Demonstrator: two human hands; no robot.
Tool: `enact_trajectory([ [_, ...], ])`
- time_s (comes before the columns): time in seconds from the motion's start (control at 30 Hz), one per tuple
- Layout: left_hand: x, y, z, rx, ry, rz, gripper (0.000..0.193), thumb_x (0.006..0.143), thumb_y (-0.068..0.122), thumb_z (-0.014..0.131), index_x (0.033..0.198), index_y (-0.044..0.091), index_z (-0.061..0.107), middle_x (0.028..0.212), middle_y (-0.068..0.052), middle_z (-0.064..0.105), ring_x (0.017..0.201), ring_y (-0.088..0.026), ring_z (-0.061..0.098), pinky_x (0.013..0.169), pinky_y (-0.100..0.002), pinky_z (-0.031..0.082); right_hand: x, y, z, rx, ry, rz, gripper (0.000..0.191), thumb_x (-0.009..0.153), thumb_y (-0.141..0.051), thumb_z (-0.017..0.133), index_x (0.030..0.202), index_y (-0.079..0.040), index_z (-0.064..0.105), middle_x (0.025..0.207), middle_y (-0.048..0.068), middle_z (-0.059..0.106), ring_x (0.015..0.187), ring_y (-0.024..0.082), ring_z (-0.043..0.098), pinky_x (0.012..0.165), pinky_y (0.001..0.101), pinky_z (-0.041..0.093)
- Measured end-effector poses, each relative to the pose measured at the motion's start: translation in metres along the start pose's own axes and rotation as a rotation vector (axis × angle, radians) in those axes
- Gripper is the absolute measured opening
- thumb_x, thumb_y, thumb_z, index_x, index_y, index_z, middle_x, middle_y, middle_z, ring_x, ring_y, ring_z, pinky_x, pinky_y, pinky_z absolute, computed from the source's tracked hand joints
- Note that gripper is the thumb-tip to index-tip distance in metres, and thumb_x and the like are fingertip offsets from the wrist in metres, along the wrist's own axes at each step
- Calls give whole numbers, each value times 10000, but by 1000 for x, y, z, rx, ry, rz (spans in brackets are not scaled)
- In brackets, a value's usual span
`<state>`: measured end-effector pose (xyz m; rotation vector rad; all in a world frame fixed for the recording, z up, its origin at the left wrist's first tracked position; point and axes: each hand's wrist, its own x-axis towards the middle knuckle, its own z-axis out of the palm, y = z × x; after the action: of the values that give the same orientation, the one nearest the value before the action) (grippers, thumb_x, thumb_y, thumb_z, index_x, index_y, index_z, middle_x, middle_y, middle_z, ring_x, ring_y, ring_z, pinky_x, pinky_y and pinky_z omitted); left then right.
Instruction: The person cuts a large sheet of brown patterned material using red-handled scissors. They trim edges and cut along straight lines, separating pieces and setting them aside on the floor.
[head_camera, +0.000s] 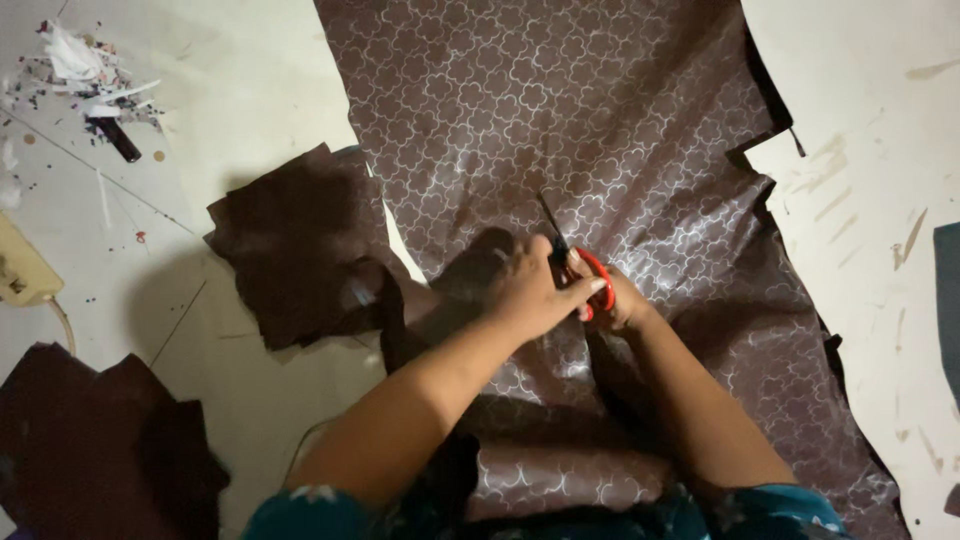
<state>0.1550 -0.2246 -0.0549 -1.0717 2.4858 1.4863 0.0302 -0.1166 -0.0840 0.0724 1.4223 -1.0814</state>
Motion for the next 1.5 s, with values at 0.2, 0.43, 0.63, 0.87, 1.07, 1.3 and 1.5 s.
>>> enact_trajectory([
  [0.2, 22, -13, 14, -26, -19, -129, 962, 620, 669, 867, 1167, -41, 520, 1238, -261, 576, 1121, -402, 613, 923, -471, 508, 0, -10, -19, 115, -192, 102, 468, 917, -598, 652, 889, -131, 631, 615, -10, 551, 441, 103, 493, 393, 247, 373],
  [0.43, 31, -13, 38, -31, 7, -218, 750, 726, 646, 787, 1157, 56, 617, 1172, -164, 674, 1083, -353, 658, 901, -463, 522, 9, -29, -42, -234, -126, 128, 515, 882, -604, 672, 845, -95, 609, 623, 17, 556, 470, 137, 519, 436, 281, 431],
  [0.63, 28, -21, 31, 369, -40, -58, 520, 916, 419, 729, 1310, 115, 581, 1436, -126, 547, 1375, -340, 520, 1110, -512, 464, 11, -38, -42, -349, -114, 144, 550, 887, -584, 685, 945, -38, 717, 635, 16, 586, 472, 116, 553, 446, 262, 481],
  [0.87, 27, -40, -2, 405, -191, -412, 1135, 855, 498, 748, 1612, 151, -25, 1704, -63, -126, 1578, -300, -40, 1181, -684, 101, 29, -15, -26, -210, -76, 41, 475, 876, -519, 724, 976, -55, 710, 620, -4, 591, 445, 95, 531, 414, 233, 463],
  [1.07, 17, -71, -17, 438, -159, -394, 994, 913, 565, 616, 1639, 193, 48, 1721, 33, -58, 1601, -215, -7, 1187, -725, 37, 37, -2, -14, -44, -55, 86, 489, 919, -517, 691, 952, -29, 691, 597, -17, 556, 428, 84, 515, 387, 218, 430],
  [1.3, 65, -99, -33, 513, 99, -137, 788, 1060, 597, 369, 1650, 118, 160, 1721, -134, 23, 1586, -330, 11, 1230, -654, -43, 47, 0, -22, -147, 2, 56, 457, 915, -472, 687, 1007, -25, 719, 607, 6, 593, 404, 96, 524, 381, 236, 458],
  [1.5, 104, -117, -84, 581, 105, -195, 829, 978, 655, 363, 1628, 178, 171, 1695, -137, 12, 1559, -348, -9, 1151, -709, -66, 55, 18, -29, -146, 0, 24, 392, 922, -416, 677, 1109, -71, 682, 610, 8, 587, 376, 99, 516, 352, 249, 446],
])
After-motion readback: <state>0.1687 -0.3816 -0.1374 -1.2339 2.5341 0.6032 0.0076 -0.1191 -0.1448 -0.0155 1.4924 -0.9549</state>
